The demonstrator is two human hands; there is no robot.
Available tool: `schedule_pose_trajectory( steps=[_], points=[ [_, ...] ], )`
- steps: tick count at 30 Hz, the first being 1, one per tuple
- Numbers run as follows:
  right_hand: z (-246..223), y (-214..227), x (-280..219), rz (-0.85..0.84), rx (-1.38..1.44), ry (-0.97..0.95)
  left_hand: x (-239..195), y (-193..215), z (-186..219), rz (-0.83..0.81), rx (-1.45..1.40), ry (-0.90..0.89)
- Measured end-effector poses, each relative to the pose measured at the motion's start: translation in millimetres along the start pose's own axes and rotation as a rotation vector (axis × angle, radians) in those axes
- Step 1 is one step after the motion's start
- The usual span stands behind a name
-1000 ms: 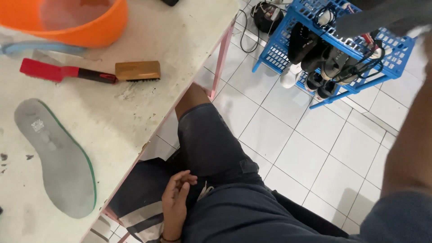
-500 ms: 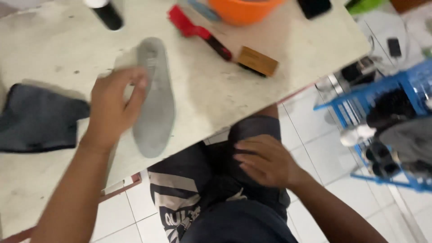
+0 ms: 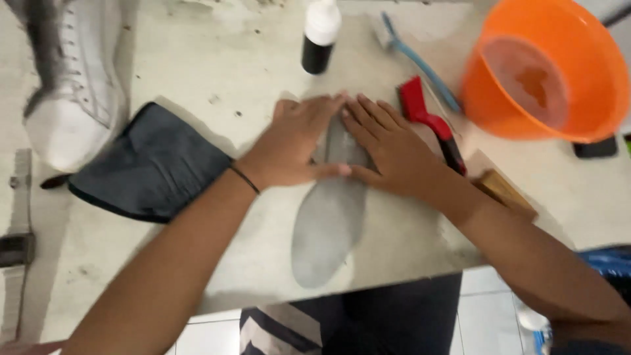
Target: The person wipes a gray shoe insole with a cloth, then scrubs it with a blue brush. They flip the insole over to scrub the green side and then briefly check a wristwatch before placing it back on the table.
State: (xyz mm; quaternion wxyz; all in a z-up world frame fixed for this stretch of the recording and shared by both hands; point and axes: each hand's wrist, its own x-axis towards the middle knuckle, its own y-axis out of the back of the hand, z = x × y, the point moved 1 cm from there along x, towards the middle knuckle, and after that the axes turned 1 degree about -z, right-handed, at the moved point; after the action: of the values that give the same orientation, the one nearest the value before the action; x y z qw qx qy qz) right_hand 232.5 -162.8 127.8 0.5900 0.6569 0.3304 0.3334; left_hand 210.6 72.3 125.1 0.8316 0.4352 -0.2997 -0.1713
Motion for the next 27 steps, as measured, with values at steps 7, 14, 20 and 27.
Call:
schedule_pose_trajectory(
  steps=[7,14,20,27],
  points=[
    [5.0,-13.3,3.8,0.062,0.068,0.063,2.9,1.9,0.0,-0.118,0.007,0.031],
    [1.5,16.4,2.2,0.079,0.116,0.092,6.4,-0.8,3.8,-0.077,-0.012,0.037],
    [10.1,-8.0,-7.9,0.115,0.177,0.349,3.3,-5.8,-1.3,-0.038,-0.059,0.043],
    [-2.9,8.5,-4.2,0.166,0.074,0.246,3.8,-9.5,-0.7,-0.029,-0.044,0.059]
  ],
)
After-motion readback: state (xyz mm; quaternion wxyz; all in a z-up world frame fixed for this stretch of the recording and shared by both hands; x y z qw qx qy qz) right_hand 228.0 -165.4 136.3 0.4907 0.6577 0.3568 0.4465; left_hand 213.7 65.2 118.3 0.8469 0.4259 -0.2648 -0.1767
